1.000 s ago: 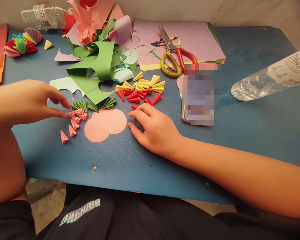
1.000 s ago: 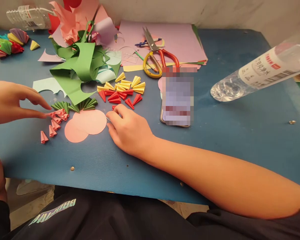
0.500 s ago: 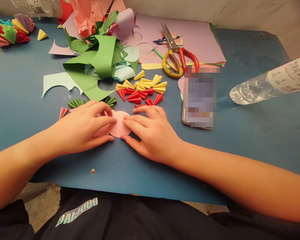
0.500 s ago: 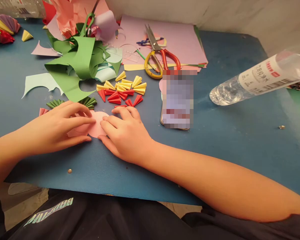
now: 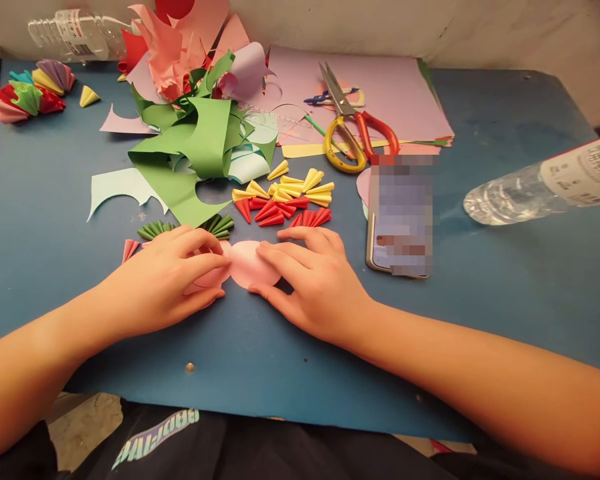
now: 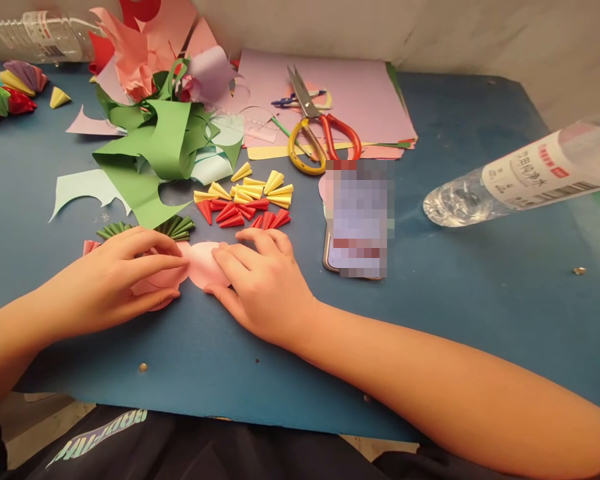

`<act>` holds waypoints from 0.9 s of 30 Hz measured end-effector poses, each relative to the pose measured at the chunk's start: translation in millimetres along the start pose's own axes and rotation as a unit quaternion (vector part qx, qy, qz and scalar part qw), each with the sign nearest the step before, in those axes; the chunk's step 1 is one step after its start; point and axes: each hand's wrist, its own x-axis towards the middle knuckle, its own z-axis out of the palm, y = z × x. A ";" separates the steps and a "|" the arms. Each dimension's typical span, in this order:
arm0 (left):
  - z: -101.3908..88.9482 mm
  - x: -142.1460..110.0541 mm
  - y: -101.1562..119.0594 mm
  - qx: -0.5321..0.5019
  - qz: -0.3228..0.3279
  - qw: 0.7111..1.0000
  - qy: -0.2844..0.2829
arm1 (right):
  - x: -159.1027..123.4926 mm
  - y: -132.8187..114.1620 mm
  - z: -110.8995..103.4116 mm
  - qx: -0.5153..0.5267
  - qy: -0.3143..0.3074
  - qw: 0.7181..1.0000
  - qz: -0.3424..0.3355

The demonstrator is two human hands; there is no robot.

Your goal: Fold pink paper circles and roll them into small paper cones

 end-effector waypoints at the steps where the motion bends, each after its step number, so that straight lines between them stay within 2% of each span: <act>1: -1.3 -0.2 -0.5 -0.002 0.000 1.000 -0.001 | 0.4 0.1 -0.2 0.001 0.003 1.000 -0.003; 6: -2.1 -0.7 -1.8 -0.018 0.004 1.000 0.006 | 2.0 1.5 0.5 0.006 0.014 1.000 -0.016; 11: 5.4 -0.3 2.8 -0.097 -0.005 0.994 0.043 | 1.4 2.7 1.0 0.004 0.013 1.000 -0.020; 18: 7.3 3.5 5.8 -0.133 -0.055 0.987 0.071 | 0.0 1.5 -0.7 0.012 -0.002 0.999 -0.042; 23: 0.2 7.1 9.1 -0.134 -0.129 0.980 0.075 | 1.1 2.0 -2.7 0.051 0.048 0.994 -0.085; 25: 0.1 6.2 9.8 -0.128 -0.118 0.982 0.075 | 2.6 2.8 -2.8 0.076 0.060 0.988 -0.123; 27: 1.1 3.5 9.8 -0.107 -0.078 0.990 0.057 | 3.9 3.2 -2.3 0.083 0.053 0.984 -0.146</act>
